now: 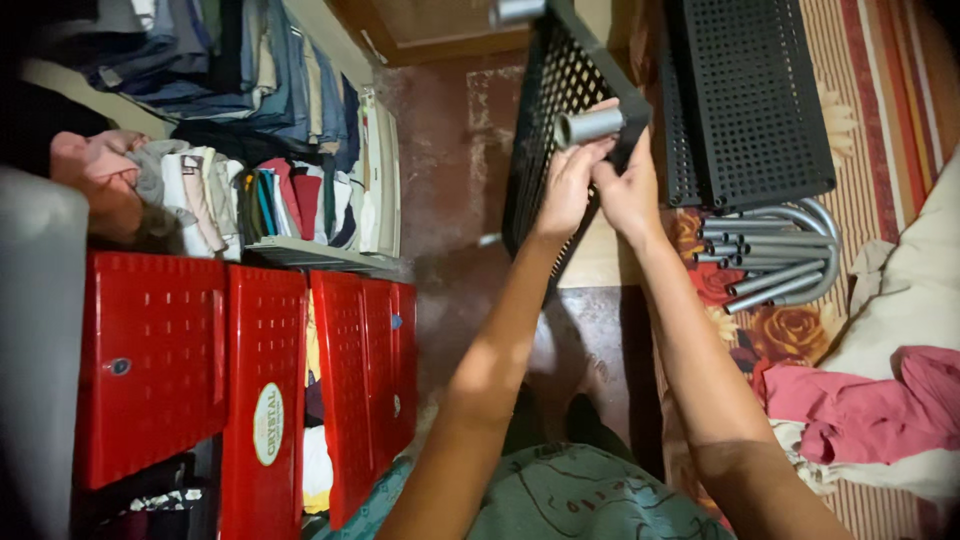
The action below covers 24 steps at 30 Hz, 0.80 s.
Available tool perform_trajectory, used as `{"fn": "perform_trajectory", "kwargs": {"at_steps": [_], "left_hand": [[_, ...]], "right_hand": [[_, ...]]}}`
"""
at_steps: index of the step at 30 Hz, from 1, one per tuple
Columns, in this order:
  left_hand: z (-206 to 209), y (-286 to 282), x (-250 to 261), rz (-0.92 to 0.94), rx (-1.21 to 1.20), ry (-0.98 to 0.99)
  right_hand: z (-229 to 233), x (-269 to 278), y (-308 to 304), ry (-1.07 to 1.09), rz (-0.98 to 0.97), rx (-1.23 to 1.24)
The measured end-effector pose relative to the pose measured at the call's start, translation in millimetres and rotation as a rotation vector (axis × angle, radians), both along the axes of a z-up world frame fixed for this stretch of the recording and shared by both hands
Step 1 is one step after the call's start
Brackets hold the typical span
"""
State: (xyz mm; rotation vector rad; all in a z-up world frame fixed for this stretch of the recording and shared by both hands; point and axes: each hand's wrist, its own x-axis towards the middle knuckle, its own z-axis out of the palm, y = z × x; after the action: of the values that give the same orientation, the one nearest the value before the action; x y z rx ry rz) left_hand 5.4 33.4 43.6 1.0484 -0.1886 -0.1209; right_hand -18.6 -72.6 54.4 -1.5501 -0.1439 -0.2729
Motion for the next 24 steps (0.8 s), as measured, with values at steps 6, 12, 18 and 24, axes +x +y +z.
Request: {"fn": "perform_trajectory", "kwargs": {"at_steps": [6,12,18,24], "left_hand": [[52.5,28.8,-21.9,0.06,0.214,-0.272],[55.6,42.2,-26.4,-0.089,-0.189,-0.041],[74.3,36.6,-27.2,-0.093,-0.218,-0.067],[118.4,40.3,-40.8,0.017,-0.074,0.051]], "right_hand": [[-7.6,17.1,3.4,-0.024,-0.076,0.059],[0.7,27.2,-7.3,0.002,0.121,0.152],[25.8,22.3,0.2,-0.114,0.186,0.326],[31.4,21.7,8.1,-0.091,0.119,0.238]]}}
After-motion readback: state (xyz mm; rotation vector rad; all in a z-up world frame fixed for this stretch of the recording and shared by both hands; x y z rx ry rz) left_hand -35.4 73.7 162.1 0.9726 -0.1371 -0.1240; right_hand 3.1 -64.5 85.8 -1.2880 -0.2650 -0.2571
